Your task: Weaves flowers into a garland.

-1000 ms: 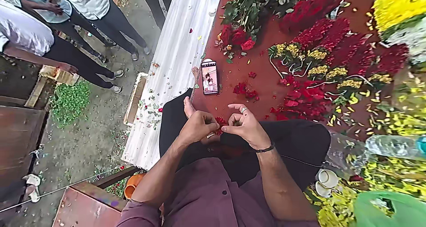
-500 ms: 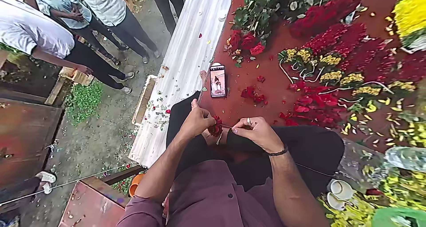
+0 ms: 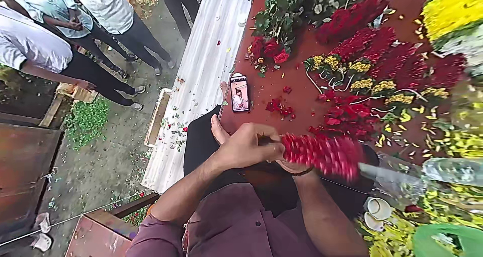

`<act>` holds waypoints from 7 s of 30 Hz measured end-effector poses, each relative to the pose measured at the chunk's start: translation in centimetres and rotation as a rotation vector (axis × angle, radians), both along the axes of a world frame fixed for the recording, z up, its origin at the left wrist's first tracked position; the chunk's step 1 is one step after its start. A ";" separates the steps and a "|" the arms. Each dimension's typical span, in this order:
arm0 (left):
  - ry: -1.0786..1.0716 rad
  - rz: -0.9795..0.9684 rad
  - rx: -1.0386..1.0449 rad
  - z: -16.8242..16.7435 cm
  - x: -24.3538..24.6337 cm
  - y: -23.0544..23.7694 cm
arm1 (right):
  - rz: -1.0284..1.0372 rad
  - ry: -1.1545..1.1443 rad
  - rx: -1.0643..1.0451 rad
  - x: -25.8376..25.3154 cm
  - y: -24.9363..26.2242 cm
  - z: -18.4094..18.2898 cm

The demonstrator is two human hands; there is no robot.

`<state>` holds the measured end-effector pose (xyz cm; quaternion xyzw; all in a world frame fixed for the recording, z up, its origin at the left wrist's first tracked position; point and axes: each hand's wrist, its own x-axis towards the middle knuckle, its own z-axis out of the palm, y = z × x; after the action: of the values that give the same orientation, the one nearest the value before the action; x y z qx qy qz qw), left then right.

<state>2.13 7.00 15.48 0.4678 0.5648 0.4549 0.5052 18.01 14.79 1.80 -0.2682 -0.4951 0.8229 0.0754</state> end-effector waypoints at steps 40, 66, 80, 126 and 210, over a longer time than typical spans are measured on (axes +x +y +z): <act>0.038 0.108 -0.509 -5.1 -3.7 -8.1 | -0.004 -0.716 0.906 -4.1 17.3 -12.4; 0.037 0.080 -0.449 -3.9 -2.4 -6.3 | -0.242 -0.072 0.322 0.1 9.3 0.8; 0.274 0.211 -0.536 -4.6 -2.2 -5.5 | -0.295 0.009 0.515 -1.1 6.6 2.5; 0.512 -0.096 -0.658 -3.4 -2.4 -2.6 | 0.292 0.150 0.326 0.7 4.4 4.6; 0.041 0.144 -0.371 -6.2 -3.7 -7.4 | -0.302 -0.515 0.555 -3.5 16.2 -0.7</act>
<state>-1.60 -0.39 9.28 0.3341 0.6812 0.3683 0.5373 14.53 31.00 1.06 -0.5045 -0.6562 0.5438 0.1385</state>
